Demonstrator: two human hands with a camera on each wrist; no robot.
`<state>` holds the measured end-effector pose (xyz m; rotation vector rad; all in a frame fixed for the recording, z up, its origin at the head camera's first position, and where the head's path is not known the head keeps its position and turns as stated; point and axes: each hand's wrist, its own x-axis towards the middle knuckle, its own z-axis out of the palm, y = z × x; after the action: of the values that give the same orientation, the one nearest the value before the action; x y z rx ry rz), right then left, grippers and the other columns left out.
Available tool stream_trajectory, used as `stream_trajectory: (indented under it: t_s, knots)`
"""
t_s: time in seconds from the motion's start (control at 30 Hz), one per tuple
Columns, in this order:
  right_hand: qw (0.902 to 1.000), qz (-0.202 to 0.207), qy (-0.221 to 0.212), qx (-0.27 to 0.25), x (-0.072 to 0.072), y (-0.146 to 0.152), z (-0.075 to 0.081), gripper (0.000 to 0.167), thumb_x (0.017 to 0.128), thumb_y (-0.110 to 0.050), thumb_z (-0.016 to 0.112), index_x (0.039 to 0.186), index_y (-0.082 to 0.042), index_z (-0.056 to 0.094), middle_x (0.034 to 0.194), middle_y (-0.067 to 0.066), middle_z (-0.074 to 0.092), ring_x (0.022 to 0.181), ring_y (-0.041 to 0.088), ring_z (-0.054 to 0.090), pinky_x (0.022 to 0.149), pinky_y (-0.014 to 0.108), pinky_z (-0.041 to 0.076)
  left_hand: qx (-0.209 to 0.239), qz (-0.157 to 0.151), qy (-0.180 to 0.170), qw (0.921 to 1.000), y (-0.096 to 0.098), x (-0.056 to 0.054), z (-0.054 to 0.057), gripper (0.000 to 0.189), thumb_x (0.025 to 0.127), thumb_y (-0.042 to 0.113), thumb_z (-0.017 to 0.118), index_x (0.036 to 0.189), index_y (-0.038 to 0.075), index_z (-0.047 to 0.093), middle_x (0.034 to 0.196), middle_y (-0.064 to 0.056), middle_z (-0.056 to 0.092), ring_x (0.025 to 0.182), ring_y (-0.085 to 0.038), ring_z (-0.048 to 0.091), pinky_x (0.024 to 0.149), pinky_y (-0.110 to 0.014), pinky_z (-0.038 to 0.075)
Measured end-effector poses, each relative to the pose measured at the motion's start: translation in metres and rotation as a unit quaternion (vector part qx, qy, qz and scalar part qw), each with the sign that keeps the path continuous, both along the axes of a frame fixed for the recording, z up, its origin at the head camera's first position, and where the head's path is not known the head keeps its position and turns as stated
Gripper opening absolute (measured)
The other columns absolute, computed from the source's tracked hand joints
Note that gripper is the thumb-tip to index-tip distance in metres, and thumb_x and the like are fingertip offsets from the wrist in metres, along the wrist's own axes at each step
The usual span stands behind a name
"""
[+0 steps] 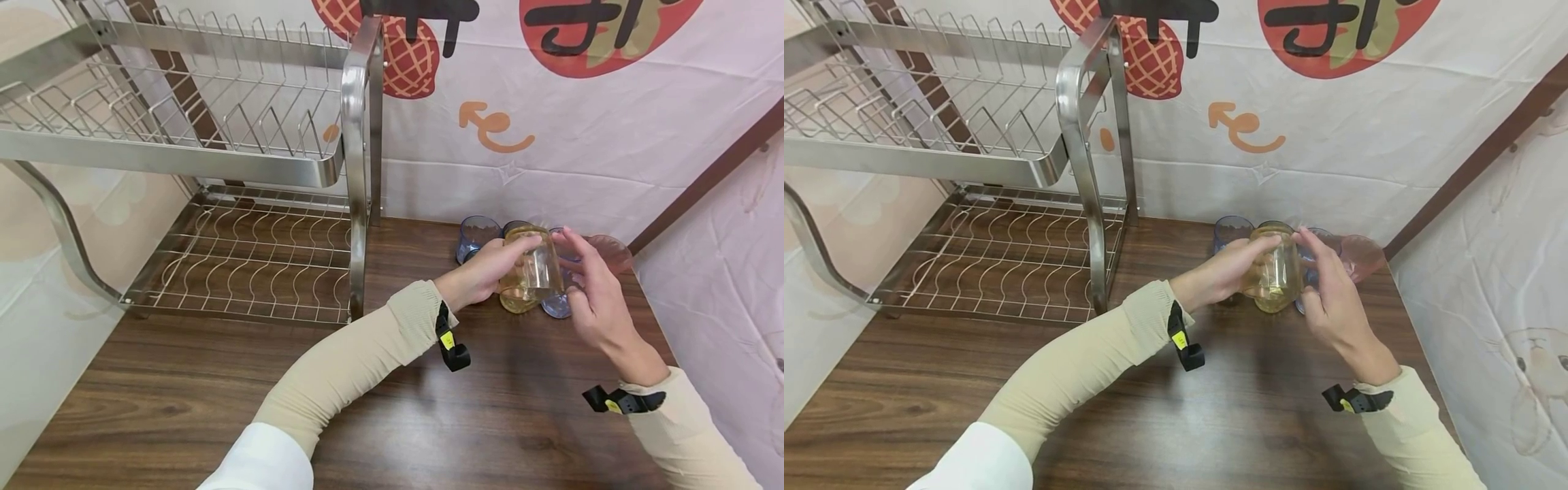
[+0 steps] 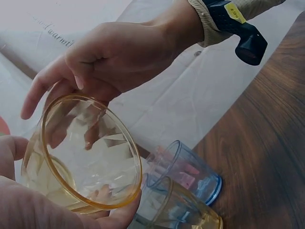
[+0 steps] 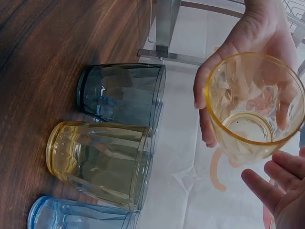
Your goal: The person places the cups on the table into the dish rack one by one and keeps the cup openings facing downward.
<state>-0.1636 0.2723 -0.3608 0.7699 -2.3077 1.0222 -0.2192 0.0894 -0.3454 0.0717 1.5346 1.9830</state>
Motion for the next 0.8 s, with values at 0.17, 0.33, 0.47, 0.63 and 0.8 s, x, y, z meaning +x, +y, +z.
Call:
stream_trajectory:
  t_s: [0.17, 0.33, 0.47, 0.63, 0.8]
  knots:
    - [0.9998, -0.013, 0.001, -0.012, 0.000, 0.002, 0.003, 0.074, 0.078, 0.012, 0.036, 0.151, -0.001, 0.043, 0.143, 0.020, 0.056, 0.126, 0.015, 0.056, 0.104, 0.018, 0.045, -0.011, 0.008, 0.005, 0.9999, -0.003, 0.000, -0.001, 0.027, 0.099, 0.036, 0.065, 0.112, 0.012, 0.061, 0.096, 0.000, 0.061, 0.086, -0.014, 0.061, 0.075, -0.038, 0.056]
    - [0.9978, -0.055, 0.019, -0.031, -0.002, 0.008, 0.002, 0.052, 0.093, 0.001, 0.045, 0.144, -0.001, 0.052, 0.135, 0.018, 0.062, 0.115, 0.006, 0.062, 0.093, 0.010, 0.046, -0.007, 0.006, 0.026, 0.9996, -0.005, 0.002, -0.002, 0.019, 0.098, 0.030, 0.067, 0.092, 0.014, 0.059, 0.087, 0.001, 0.058, 0.075, -0.011, 0.060, 0.062, -0.027, 0.054]
    - [0.9932, -0.098, 0.007, -0.062, -0.005, 0.016, -0.002, 0.039, 0.101, -0.009, 0.048, 0.137, 0.003, 0.058, 0.129, 0.020, 0.064, 0.108, -0.005, 0.060, 0.089, 0.006, 0.043, -0.029, -0.006, 0.071, 0.9970, -0.009, 0.007, -0.001, 0.024, 0.098, 0.028, 0.069, 0.105, 0.008, 0.058, 0.098, -0.001, 0.059, 0.083, -0.011, 0.060, 0.070, -0.026, 0.054]
    - [0.9853, -0.149, 0.002, -0.084, -0.012, 0.027, -0.010, 0.032, 0.103, -0.010, 0.048, 0.125, 0.006, 0.065, 0.114, -0.005, 0.066, 0.097, -0.007, 0.056, 0.087, 0.010, 0.039, -0.091, -0.033, 0.128, 0.9870, -0.015, 0.014, -0.001, 0.066, 0.097, 0.033, 0.070, 0.146, 0.002, 0.039, 0.129, -0.007, 0.055, 0.105, -0.013, 0.057, 0.085, -0.028, 0.051]
    - [0.9793, -0.179, -0.029, -0.091, -0.015, 0.035, -0.012, 0.029, 0.105, -0.014, 0.051, 0.124, 0.004, 0.066, 0.116, 0.005, 0.067, 0.098, -0.007, 0.059, 0.086, 0.009, 0.040, -0.065, -0.044, 0.157, 0.9845, -0.017, 0.016, -0.001, 0.050, 0.096, 0.024, 0.072, 0.134, 0.005, 0.047, 0.113, -0.001, 0.058, 0.093, -0.009, 0.056, 0.078, -0.027, 0.051]
